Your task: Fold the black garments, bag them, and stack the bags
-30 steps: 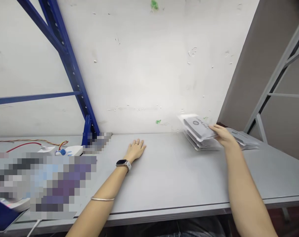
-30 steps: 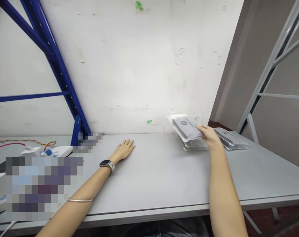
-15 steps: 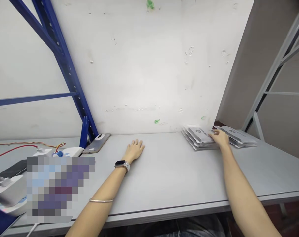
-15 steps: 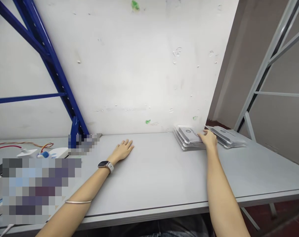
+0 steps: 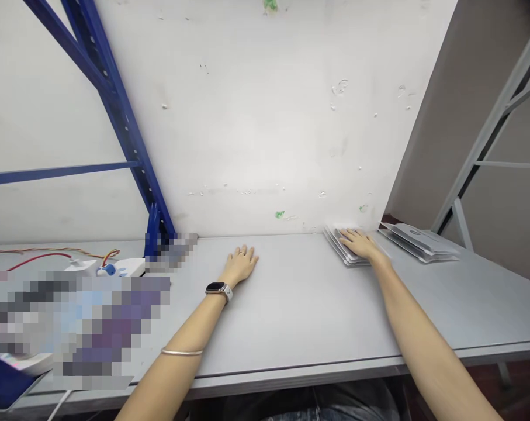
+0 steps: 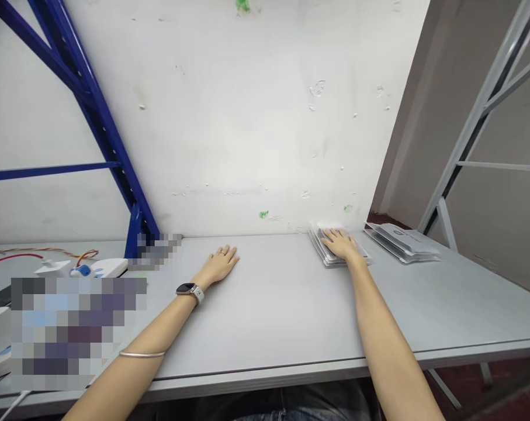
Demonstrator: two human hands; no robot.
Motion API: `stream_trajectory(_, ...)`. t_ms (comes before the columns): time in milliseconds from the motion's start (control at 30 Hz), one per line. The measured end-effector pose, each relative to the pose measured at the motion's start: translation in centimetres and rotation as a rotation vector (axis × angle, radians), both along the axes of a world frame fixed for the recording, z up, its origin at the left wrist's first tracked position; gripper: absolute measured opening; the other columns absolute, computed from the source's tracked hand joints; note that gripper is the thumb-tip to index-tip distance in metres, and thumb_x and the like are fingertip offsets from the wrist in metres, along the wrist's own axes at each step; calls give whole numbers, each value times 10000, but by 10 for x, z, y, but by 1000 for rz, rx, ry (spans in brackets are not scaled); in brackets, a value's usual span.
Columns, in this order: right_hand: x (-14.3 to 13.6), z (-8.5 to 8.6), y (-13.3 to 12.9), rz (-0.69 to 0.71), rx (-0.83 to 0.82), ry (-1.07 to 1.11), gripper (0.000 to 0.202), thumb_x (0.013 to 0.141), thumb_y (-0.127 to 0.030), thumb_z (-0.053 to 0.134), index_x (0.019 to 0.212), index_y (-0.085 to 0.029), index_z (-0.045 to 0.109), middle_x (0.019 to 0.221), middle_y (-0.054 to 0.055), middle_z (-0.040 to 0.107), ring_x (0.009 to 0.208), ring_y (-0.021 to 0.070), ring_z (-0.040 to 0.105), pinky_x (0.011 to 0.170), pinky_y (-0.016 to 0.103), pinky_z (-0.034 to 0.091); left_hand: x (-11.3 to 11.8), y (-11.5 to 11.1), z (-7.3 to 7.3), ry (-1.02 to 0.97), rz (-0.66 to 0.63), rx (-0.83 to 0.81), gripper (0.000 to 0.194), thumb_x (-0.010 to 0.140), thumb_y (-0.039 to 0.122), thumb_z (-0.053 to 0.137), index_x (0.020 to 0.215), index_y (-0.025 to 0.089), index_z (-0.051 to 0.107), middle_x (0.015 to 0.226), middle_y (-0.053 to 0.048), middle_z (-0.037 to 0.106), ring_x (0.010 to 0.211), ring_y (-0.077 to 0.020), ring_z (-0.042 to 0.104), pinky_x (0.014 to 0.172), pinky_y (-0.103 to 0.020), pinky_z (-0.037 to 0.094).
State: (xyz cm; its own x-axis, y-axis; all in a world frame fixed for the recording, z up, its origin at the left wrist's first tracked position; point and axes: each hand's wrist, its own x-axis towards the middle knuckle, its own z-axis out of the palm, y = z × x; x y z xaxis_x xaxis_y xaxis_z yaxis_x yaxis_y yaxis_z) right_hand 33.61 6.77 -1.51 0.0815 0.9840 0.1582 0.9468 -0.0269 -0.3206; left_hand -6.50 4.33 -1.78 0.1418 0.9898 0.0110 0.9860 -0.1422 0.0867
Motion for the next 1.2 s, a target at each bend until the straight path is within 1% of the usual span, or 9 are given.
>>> stream_trajectory(433,1,-6,3,21,68,51,498,892,-483,435,1346,-284,486,1494,82,354,1393,326,235,1082,605,156,-2,2,-5,-31,3,-15,611,956,465,152,1484,166,215,1558,-144,137,1426,-336,118,1104,-542,167)
stream_trajectory(500,-2,-3,1,17,91,20,515,908,-467,398,1377,-262,449,1509,91,322,1396,329,223,1086,598,157,-1,1,-5,-34,2,-21,623,954,475,151,1486,156,210,1559,-149,126,1426,-343,107,1103,-550,160)
stream_trajectory(633,-23,13,-8,-2,304,-108,562,939,-424,297,1463,-220,291,1544,92,235,1404,310,199,1100,543,187,0,0,-4,-48,5,-18,636,946,504,156,1478,164,230,1558,-150,127,1425,-347,106,1096,-560,163)
stream_trajectory(733,-60,19,-17,80,446,-108,559,949,-390,265,1476,-205,246,1532,91,263,1398,271,220,1115,462,198,0,-1,-4,-48,7,-13,641,943,517,158,1475,167,237,1557,-151,134,1424,-349,112,1096,-555,167)
stream_trajectory(800,-90,15,-23,221,414,-100,553,952,-393,263,1476,-217,248,1523,81,289,1397,247,227,1122,426,191,1,-2,-4,-42,5,-8,642,944,518,160,1471,159,243,1554,-155,147,1423,-348,116,1100,-549,165)
stream_trajectory(867,-119,4,-28,399,291,-99,559,950,-440,270,1471,-234,271,1532,63,276,1408,239,208,1130,414,171,2,-3,-4,-37,0,5,635,946,513,172,1461,151,255,1549,-161,167,1424,-339,121,1105,-541,159)
stream_trajectory(967,-147,-14,-33,574,69,-53,612,951,-519,223,1484,-220,249,1555,58,209,1430,232,146,1141,409,142,3,-5,-3,-37,-7,48,593,949,488,209,1415,136,311,1538,-167,205,1424,-319,141,1112,-523,152)
stream_trajectory(1067,-155,-22,-33,623,-67,-28,627,950,-553,179,1481,-232,266,1560,47,186,1434,233,125,1147,417,119,5,-6,-2,-52,-22,74,536,949,459,236,1342,124,381,1520,-170,258,1415,-309,181,1109,-502,178)
stream_trajectory(1200,-154,-23,-33,622,-53,-39,630,951,-549,185,1481,-220,270,1557,59,193,1431,244,139,1147,427,120,5,-4,-3,-84,-26,60,515,945,454,252,1306,122,410,1510,-169,283,1408,-310,201,1096,-490,214)
